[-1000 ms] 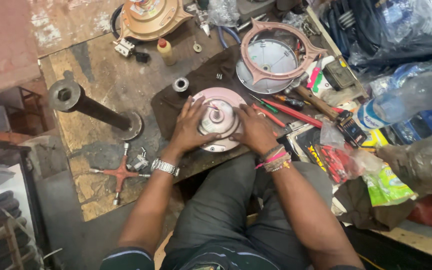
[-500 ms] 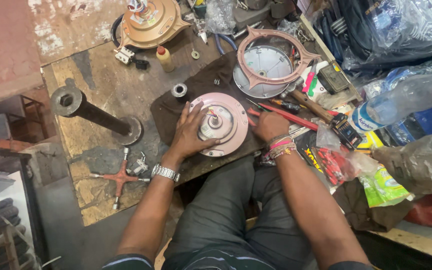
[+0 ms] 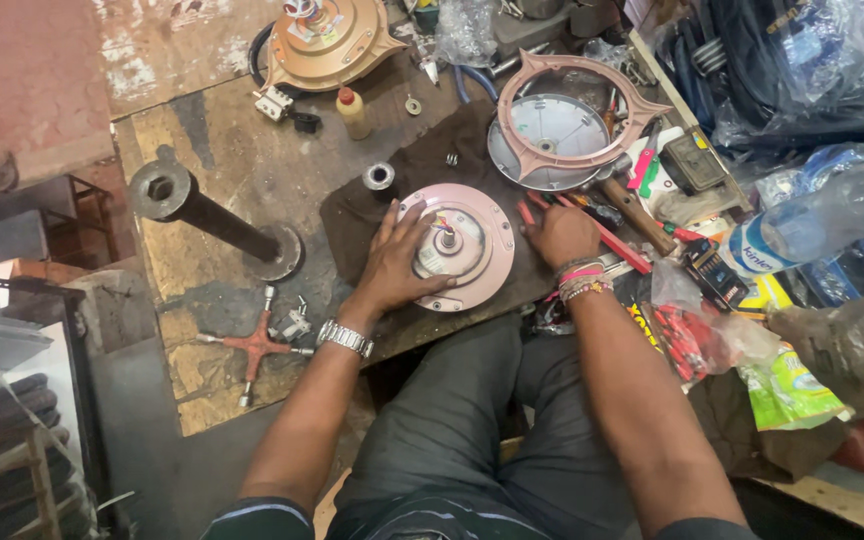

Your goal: The person assembles an electric motor stator by hand, using pliers to adjust copper windings and a hammer to press-fit a cylindrical metal component into the stator housing. The person repeatedly flips the stator and taps the component to seat it.

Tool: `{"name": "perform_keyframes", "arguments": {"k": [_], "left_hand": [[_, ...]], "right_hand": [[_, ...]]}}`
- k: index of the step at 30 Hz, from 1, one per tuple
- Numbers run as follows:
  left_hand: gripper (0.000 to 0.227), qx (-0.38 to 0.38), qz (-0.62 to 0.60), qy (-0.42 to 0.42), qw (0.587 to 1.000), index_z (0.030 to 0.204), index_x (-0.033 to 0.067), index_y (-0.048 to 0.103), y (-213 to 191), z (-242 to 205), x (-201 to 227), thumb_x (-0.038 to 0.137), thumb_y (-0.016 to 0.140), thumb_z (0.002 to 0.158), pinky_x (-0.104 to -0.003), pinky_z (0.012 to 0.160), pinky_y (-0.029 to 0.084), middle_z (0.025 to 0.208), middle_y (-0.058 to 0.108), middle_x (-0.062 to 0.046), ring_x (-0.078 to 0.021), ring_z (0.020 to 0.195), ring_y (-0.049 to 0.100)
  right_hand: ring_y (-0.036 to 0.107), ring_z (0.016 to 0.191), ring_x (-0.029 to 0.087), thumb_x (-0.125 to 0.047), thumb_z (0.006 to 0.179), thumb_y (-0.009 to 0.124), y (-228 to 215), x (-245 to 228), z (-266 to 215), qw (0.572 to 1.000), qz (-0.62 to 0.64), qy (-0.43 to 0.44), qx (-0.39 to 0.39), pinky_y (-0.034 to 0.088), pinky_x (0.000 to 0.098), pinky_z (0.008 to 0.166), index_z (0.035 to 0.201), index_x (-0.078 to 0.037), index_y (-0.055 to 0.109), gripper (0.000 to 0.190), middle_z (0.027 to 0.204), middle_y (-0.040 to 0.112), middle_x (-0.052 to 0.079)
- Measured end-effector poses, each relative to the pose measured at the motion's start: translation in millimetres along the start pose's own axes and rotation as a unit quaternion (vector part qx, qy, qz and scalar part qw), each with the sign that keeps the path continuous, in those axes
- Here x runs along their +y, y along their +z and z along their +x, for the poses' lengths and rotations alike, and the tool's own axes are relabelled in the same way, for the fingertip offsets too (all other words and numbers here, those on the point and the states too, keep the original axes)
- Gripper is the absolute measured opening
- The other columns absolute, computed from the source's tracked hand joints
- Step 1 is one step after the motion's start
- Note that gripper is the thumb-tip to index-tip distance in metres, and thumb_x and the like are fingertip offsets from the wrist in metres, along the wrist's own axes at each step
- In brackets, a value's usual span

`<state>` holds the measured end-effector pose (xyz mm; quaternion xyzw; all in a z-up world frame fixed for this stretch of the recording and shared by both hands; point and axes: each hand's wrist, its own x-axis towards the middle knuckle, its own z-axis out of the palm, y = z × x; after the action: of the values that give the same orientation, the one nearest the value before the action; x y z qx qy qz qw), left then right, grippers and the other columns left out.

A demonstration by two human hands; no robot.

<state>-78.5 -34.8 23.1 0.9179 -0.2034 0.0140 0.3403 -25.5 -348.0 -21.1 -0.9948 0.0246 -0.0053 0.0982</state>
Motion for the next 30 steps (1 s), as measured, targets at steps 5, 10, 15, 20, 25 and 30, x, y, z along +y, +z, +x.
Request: {"name": "perform_keyframes", "arguments": {"k": [5,10,15,20,25,30], "left_hand": [[0.103,-0.021,0.005,-0.018,1.0,0.149,0.0138,0.05,1,2,1,0.055,0.09,0.065,-0.061,0.118,0.022,0.164,0.036,-0.011,-0.0423,0.157,0.015],[0.102,-0.007,-0.003,0.025,1.0,0.152,0.0144,0.049,3,4,-8,0.052,0.089,0.066,-0.06,0.122,0.024,0.165,0.036,-0.01,-0.0429,0.157,0.015],[0.101,-0.014,0.017,0.059,0.998,0.15,0.0137,0.049,8,6,-21,0.043,0.092,0.063,-0.061,0.119,0.019,0.164,0.032,-0.016,-0.0467,0.153,0.013],[0.078,0.217,0.011,-0.013,0.976,0.151,0.0088,0.053,-3,13,-30,0.023,0.083,0.081,-0.047,0.124,0.038,0.156,0.053,-0.018,-0.0393,0.148,0.045],[0.084,0.278,0.009,-0.106,0.955,0.142,-0.0077,0.048,-15,47,-49,0.027,0.087,0.076,-0.048,0.105,0.044,0.137,0.056,-0.027,-0.0449,0.123,0.057],[0.067,0.23,-0.023,-0.163,0.959,0.136,-0.0003,0.06,-1,65,-75,0.026,0.085,0.079,-0.043,0.093,0.056,0.117,0.072,-0.023,-0.0371,0.107,0.071]], "right_hand": [[0.069,0.093,0.041,-0.045,0.089,0.081,-55,-31,-23,0.997,0.031,0.003,0.069,0.055,0.0526,0.075,0.102,-0.006,0.078,0.041,0.105,0.073,0.02],[0.059,0.126,0.037,-0.033,0.076,0.084,-64,-57,-50,0.931,0.294,-0.216,-0.001,0.045,0.0475,0.108,0.13,-0.005,0.067,0.063,0.133,0.063,0.018],[0.041,0.144,0.04,-0.035,0.07,0.088,-47,-90,-52,0.935,0.232,-0.266,-0.032,0.035,0.0481,0.116,0.137,-0.005,0.058,0.079,0.155,0.047,0.017],[0.039,0.143,0.041,-0.035,0.067,0.089,-53,-97,-56,0.942,0.233,-0.231,-0.066,0.035,0.0483,0.116,0.134,-0.007,0.061,0.077,0.155,0.046,0.014],[0.04,0.144,0.04,-0.036,0.07,0.087,-54,-97,-57,0.941,0.243,-0.226,-0.071,0.036,0.0479,0.116,0.137,-0.008,0.061,0.077,0.157,0.045,0.014],[0.038,0.144,0.041,-0.037,0.07,0.088,-55,-98,-58,0.943,0.236,-0.226,-0.067,0.035,0.0485,0.115,0.136,-0.008,0.061,0.077,0.156,0.045,0.014]]}}
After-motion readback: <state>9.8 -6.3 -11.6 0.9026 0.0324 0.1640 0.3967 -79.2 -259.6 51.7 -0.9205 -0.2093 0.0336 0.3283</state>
